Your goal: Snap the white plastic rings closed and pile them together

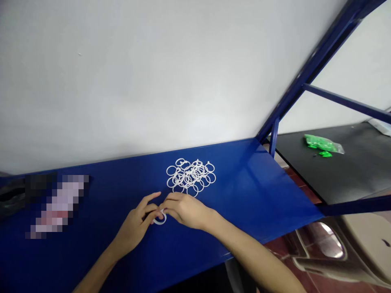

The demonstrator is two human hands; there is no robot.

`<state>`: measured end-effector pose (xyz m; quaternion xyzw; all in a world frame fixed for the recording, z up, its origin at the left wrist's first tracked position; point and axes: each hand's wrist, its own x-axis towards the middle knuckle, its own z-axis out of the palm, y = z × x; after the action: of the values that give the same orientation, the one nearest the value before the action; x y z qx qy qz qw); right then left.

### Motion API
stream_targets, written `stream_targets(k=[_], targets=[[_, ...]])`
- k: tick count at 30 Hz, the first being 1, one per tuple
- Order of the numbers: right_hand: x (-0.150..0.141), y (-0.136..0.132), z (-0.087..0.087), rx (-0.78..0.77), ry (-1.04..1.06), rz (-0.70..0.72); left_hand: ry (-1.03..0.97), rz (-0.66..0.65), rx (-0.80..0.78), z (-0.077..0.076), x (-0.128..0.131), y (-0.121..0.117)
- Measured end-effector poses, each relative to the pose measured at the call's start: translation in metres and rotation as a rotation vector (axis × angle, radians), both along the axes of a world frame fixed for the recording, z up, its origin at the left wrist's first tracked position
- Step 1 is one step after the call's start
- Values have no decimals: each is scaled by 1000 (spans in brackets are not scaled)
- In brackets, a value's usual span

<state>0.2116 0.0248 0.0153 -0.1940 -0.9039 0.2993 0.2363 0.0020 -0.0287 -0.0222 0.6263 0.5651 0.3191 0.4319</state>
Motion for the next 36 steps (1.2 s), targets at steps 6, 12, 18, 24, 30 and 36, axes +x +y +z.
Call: stream_targets(k=[6,12,18,24,30,36], targets=[[20,25,10,61,15,-174,-183,188,45,-1,-7,9],[63,116,16,-83,-35,-735,-158,252,42,-3,-13,17],[67,148,-7,-154,-155,-726,-134,216,59,-4,-14,18],[64,149,-7,-164,-226,-676,-123,203,47,-4,-16,19],[66,156,-8,-147,-251,-733,-115,195,41,-4,-16,19],[62,149,-1,-38,-182,-801,-9,287,148,-1,-13,17]])
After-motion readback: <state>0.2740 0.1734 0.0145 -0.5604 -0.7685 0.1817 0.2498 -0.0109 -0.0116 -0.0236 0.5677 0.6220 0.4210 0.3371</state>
